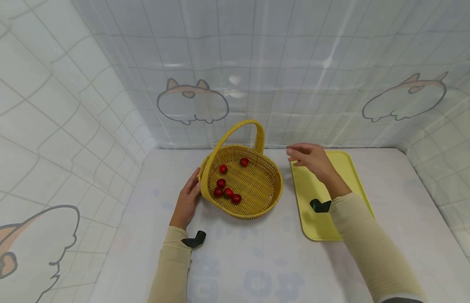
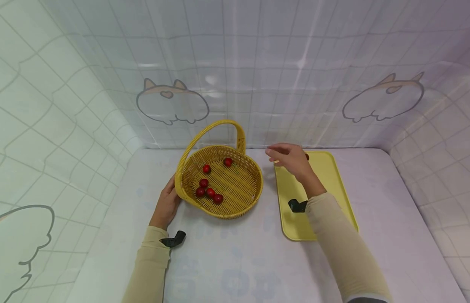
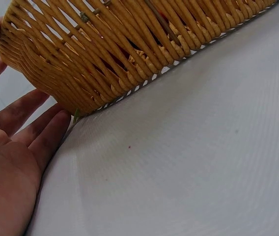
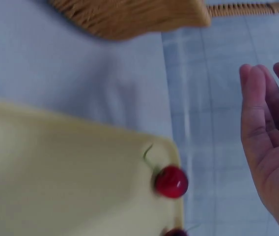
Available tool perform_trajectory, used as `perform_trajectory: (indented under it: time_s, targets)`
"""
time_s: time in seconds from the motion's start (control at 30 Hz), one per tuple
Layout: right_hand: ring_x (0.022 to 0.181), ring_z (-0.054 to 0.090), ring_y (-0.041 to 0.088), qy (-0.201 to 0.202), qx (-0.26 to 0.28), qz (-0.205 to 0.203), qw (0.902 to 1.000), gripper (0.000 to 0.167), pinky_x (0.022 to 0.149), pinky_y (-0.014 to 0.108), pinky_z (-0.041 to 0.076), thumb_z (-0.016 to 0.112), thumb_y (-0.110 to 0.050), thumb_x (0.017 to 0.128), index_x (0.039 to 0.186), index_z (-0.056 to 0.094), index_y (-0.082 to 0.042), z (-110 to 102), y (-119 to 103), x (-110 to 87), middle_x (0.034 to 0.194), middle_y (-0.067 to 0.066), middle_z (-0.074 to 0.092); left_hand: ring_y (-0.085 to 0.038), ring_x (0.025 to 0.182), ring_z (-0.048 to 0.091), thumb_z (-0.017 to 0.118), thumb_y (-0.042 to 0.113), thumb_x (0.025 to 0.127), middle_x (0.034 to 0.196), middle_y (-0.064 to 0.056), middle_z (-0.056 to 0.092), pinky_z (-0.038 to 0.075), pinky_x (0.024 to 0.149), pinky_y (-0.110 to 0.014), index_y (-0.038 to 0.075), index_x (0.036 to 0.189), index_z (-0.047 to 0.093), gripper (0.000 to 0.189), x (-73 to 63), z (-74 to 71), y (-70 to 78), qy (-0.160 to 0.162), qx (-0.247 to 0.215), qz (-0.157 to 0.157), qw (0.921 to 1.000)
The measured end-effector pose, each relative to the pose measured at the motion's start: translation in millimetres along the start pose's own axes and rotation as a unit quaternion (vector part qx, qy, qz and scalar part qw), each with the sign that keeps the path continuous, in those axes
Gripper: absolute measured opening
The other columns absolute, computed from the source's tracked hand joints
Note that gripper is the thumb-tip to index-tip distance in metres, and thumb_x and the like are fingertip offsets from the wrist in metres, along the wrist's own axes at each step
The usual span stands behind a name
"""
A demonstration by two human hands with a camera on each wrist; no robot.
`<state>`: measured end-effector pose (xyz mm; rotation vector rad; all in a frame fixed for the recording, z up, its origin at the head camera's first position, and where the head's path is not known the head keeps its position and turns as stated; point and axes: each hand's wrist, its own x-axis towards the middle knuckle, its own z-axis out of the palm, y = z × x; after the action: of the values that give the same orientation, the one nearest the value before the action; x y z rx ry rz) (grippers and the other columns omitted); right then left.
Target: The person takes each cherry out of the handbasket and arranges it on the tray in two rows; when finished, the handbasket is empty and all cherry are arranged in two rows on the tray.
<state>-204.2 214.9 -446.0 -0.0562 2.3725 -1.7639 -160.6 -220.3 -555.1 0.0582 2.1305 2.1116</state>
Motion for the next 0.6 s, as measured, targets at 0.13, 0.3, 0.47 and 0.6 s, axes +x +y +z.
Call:
perform_trajectory:
  time_s: [0.13,0.3,0.47,0.6]
  targets:
    - [0.107,0.070,0.017,-0.035,-0.022,-0.003,0.9992,0.054,0.090,0.036,0.061,0.072,-0.048,0.094,0.133,0.067,-0.010,14,-12,4.3,0.129,0.011,0.068,-0.014,0.148,0.040,0.058,0.055,0.100,0.161,0.006,0.041,0.032,0.123,-0.033,0.045,0.155,0.039,0.059,-0.6,-0.4,0.4,0.000,0.005,0.002,1.0000]
    - [0.112,0.069,0.029,-0.070,-0.048,-0.007,0.9964,0.056,0.094,0.046,0.059,0.071,-0.051,0.093,0.133,0.066,-0.011,33,-30,9.2,0.129,0.016,0.069,-0.014,0.149,0.039,0.057,0.054,0.100,0.162,0.006,0.041,0.028,0.125,-0.042,0.045,0.155,0.039,0.059,-0.4,-1.2,0.4,0.000,0.005,0.004,1.0000]
    - [0.111,0.069,0.037,-0.092,-0.070,-0.014,0.9933,0.055,0.094,0.053,0.057,0.071,-0.055,0.092,0.131,0.069,-0.017,51,-45,13.6,0.126,0.014,0.071,-0.015,0.149,0.039,0.058,0.054,0.100,0.162,0.004,0.041,0.027,0.126,-0.044,0.044,0.155,0.039,0.059,-0.9,-0.9,1.0,0.000,0.003,0.002,1.0000]
    - [0.108,0.071,0.035,-0.104,-0.086,-0.013,0.9908,0.052,0.092,0.055,0.058,0.072,-0.058,0.090,0.128,0.070,-0.022,65,-51,19.5,0.124,0.008,0.073,-0.015,0.150,0.038,0.058,0.054,0.101,0.162,0.005,0.040,0.027,0.126,-0.043,0.045,0.155,0.039,0.058,-0.9,-0.3,0.4,-0.002,0.005,0.005,1.0000]
